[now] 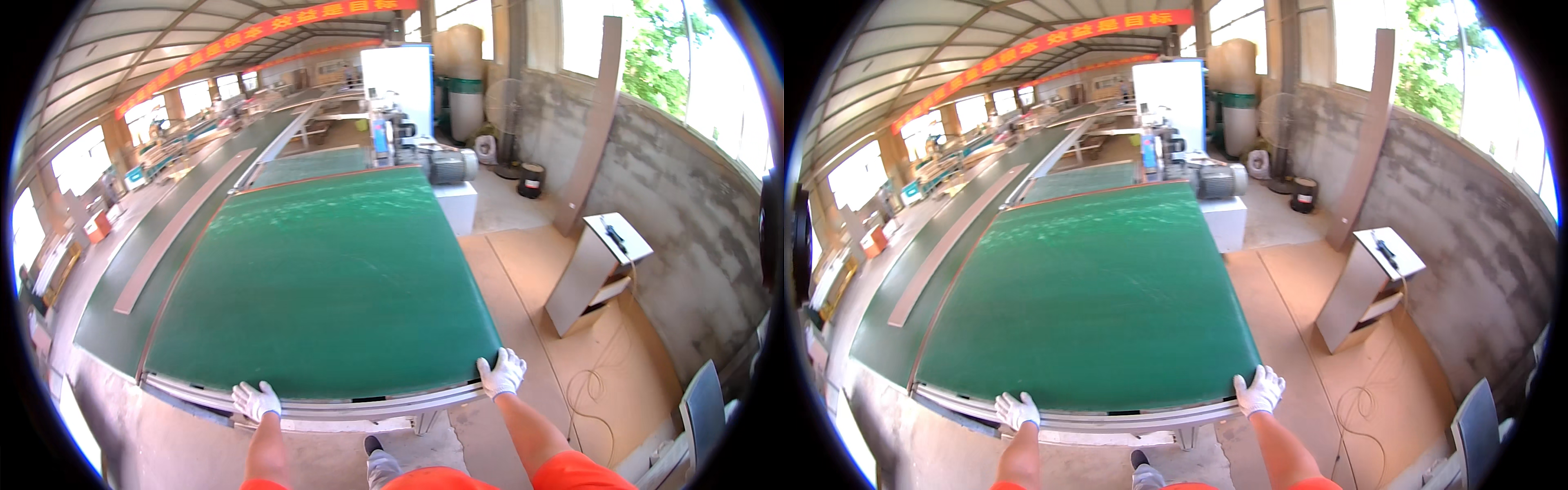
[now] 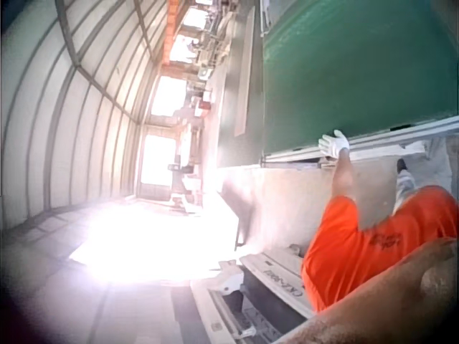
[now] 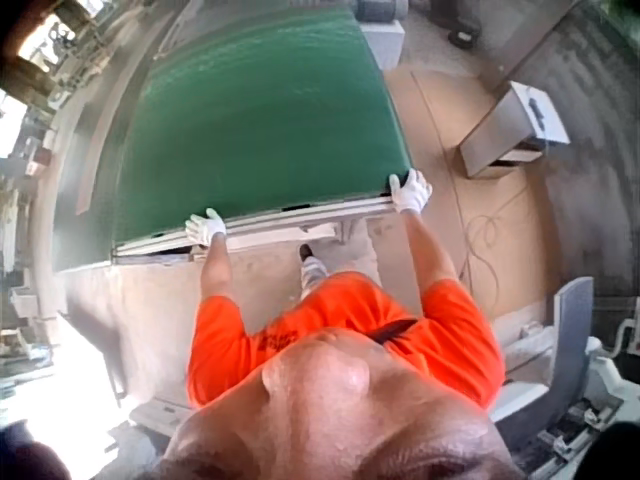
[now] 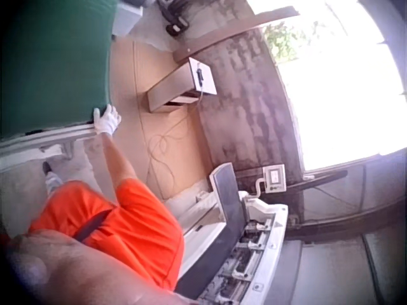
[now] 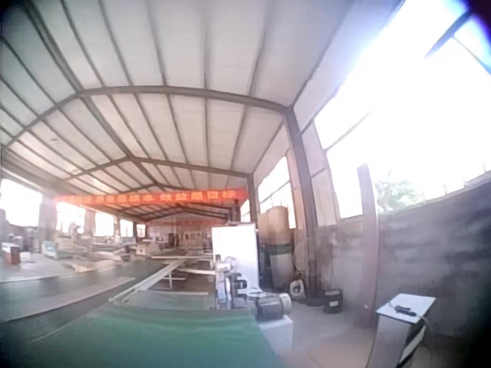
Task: The person picks up large rectangular wood panels from a stack and places them onto a moving green conveyor belt. They guide each panel into the machinery one at a time while wearing white gloves.
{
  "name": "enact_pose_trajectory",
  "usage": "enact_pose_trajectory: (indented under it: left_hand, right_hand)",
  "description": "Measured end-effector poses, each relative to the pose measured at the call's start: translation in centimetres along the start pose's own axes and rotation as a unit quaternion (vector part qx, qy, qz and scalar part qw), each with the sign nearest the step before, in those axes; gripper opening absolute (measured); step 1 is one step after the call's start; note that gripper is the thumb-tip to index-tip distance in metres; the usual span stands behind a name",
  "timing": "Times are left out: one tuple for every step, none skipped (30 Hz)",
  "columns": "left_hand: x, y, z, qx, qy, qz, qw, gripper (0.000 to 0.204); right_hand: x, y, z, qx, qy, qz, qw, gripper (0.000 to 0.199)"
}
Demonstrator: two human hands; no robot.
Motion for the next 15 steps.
enact_pose_trajectory:
  left_hand:
    - [0.0, -0.2, -0.3, -0.011, -0.004, 0.004, 1.000, 0.077]
    - [0.1, -0.3, -0.6, -0.019, -0.003, -0.002, 1.000, 0.077]
    - [0.1, -0.5, -0.5, -0.024, -0.002, -0.006, 1.000, 0.076]
    - [-0.1, -0.5, -0.4, -0.029, 0.006, -0.010, 1.000, 0.076]
    - [-0.2, -0.4, 0.1, -0.033, 0.014, -0.013, 0.999, 0.077]
    - [-0.1, -0.7, 0.0, -0.033, 0.013, -0.012, 0.999, 0.076]
    - [-0.3, -0.4, 0.0, -0.035, 0.016, -0.006, 0.999, 0.076]
    - [-0.6, 0.2, -0.3, -0.036, 0.018, 0.000, 0.999, 0.075]
    - [-0.9, 0.1, -0.2, -0.038, 0.022, 0.007, 0.999, 0.074]
    - [-1.0, 0.3, -0.3, -0.035, 0.020, 0.004, 0.999, 0.074]
    - [-1.0, 0.4, -0.5, -0.033, 0.018, 0.002, 0.999, 0.074]
    - [-0.9, 0.3, -0.7, -0.031, 0.012, 0.001, 0.999, 0.075]
    - [-0.9, 0.1, -0.7, -0.030, 0.015, 0.004, 0.999, 0.074]
    - [-0.8, 0.1, -0.4, -0.030, 0.016, 0.007, 0.999, 0.074]
    - [-0.5, -0.1, -0.6, -0.029, 0.013, 0.010, 0.999, 0.073]
  right_hand:
    - [-0.1, -0.2, -0.4, 0.001, 0.016, -0.017, 1.000, 0.073]
    - [0.2, 0.2, -0.3, 0.002, 0.027, -0.024, 0.999, 0.074]
    - [-0.1, 0.4, -0.3, 0.001, 0.037, -0.030, 0.999, 0.075]
    - [0.1, 0.5, -0.3, 0.003, 0.022, -0.023, 0.999, 0.076]
    - [0.0, 0.5, 0.1, 0.003, 0.028, -0.027, 0.999, 0.076]
    - [0.1, 0.7, 0.1, 0.001, 0.029, -0.034, 0.999, 0.076]
    - [0.1, 0.8, 0.1, -0.001, 0.031, -0.042, 0.999, 0.076]
    - [0.0, 0.8, 0.1, 0.002, 0.027, -0.040, 0.999, 0.076]
    - [0.0, 0.9, 0.1, 0.001, 0.026, -0.039, 0.999, 0.076]
    - [-0.1, 1.0, 0.1, 0.001, 0.024, -0.039, 0.999, 0.076]
    - [0.0, 1.0, 0.2, 0.000, 0.022, -0.039, 0.999, 0.076]
    - [0.0, 1.0, 0.0, -0.003, 0.015, -0.031, 0.999, 0.075]
    - [0.0, 0.9, -0.2, -0.007, 0.008, -0.024, 1.000, 0.073]
    - [0.1, 0.8, -0.4, -0.011, 0.001, -0.018, 1.000, 0.072]
    - [0.1, 0.7, -0.4, -0.015, 0.007, -0.013, 1.000, 0.070]
Point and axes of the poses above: each hand's wrist, its own x-axis away from the middle knuckle, its own y-axis out of the palm, z = x × y, the point moved 9 cm from there along -x, towards the middle knuckle, and after that the axes turned 13 degrees about y, right-handed, at the moved point
